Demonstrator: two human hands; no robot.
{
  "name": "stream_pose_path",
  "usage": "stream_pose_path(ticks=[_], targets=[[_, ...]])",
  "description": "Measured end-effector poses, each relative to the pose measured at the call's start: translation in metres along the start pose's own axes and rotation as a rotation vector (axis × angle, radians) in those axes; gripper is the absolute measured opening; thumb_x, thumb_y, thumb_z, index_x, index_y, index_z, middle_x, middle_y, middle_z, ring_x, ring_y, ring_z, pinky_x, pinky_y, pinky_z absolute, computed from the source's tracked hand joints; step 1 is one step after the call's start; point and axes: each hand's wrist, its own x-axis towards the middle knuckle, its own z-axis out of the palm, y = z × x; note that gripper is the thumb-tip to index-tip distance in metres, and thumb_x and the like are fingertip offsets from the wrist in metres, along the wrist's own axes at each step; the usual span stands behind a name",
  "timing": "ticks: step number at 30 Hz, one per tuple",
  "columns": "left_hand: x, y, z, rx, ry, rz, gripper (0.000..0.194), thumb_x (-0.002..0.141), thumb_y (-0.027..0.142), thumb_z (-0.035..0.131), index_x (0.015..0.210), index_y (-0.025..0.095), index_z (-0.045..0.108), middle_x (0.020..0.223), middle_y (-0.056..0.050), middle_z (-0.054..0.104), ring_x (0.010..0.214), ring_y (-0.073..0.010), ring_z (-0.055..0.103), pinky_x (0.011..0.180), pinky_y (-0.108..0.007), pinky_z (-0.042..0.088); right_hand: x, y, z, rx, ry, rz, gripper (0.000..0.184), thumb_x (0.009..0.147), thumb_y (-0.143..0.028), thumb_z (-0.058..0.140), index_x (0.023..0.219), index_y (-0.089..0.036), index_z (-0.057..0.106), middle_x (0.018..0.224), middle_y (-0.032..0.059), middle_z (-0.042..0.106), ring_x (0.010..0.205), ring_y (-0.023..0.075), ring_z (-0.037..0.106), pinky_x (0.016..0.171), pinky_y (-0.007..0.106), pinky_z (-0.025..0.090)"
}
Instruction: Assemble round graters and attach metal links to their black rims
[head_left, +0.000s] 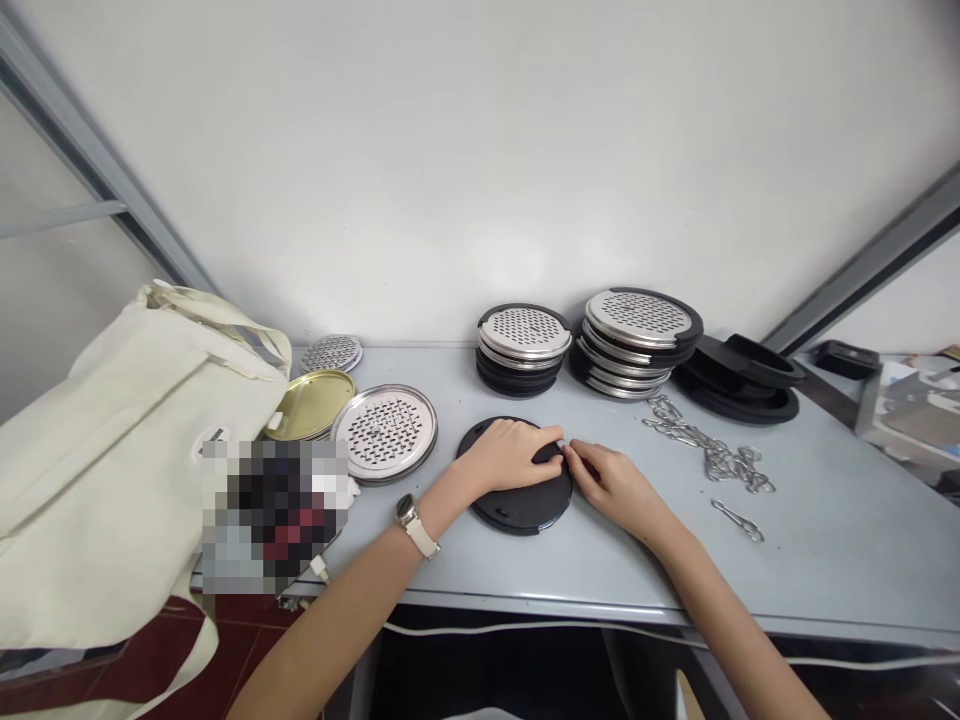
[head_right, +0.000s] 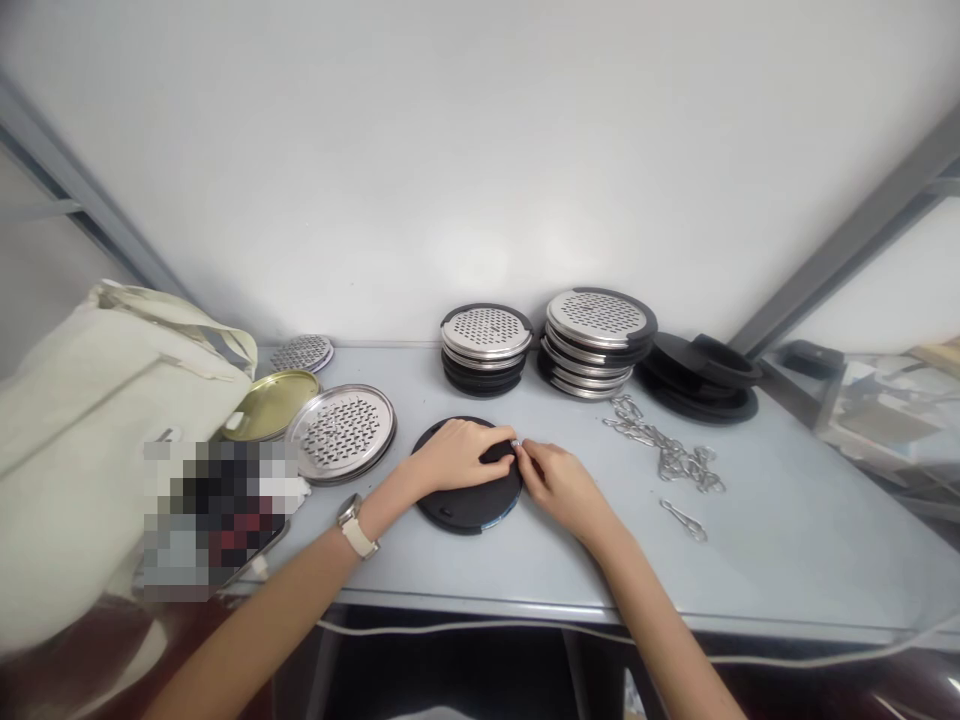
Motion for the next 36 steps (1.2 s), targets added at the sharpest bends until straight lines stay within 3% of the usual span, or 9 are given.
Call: stream_pose_path(ticks=[8,26,36], targets=[[0.0005,-0.0031,0.0044,0.029,0.029,0.027,0.02,0.089,0.038,0.041,0.092,0.022,0.053,0.071,0.0,0.065,0.068,-0.0202,0.063,0.057,-0.027,0.037,-0.0001,-0.0002,-0.0001,0.013,0.019,0.009,0.031,0.094,-0.033,0.031,0.068,-0.022,0.041,0.061,0.0014,0.055,0.054,0.0152,0.051,0.053,0.025,0.033],[-0.0002,0.0003,0.0047,0.011,0.009,0.004,0.031,0.088,0.036,0.042,0.115,0.02,0.045,0.068,0.0,0.065,0.069,-0.0227,0.066,0.06,-0.029,0.042,0.002,0.0001,0.0006,0.009,0.002,0.002,0.031,0.096,-0.033,0.028,0.071,-0.022,0.043,0.064,0.0021,0.057,0.058,0.0165,0.054,0.056,0.026,0.036],[0.0003,0.0009,0.0015,0.038,-0.025,0.021,0.024,0.09,0.036,0.039,0.106,0.021,0.049,0.072,-0.001,0.066,0.068,-0.0212,0.065,0.059,-0.027,0.04,0.0012,-0.0045,-0.0044,0.034,-0.019,0.001,0.029,0.093,-0.03,0.03,0.069,-0.022,0.044,0.063,0.0026,0.056,0.056,0.0158,0.052,0.054,0.026,0.036]])
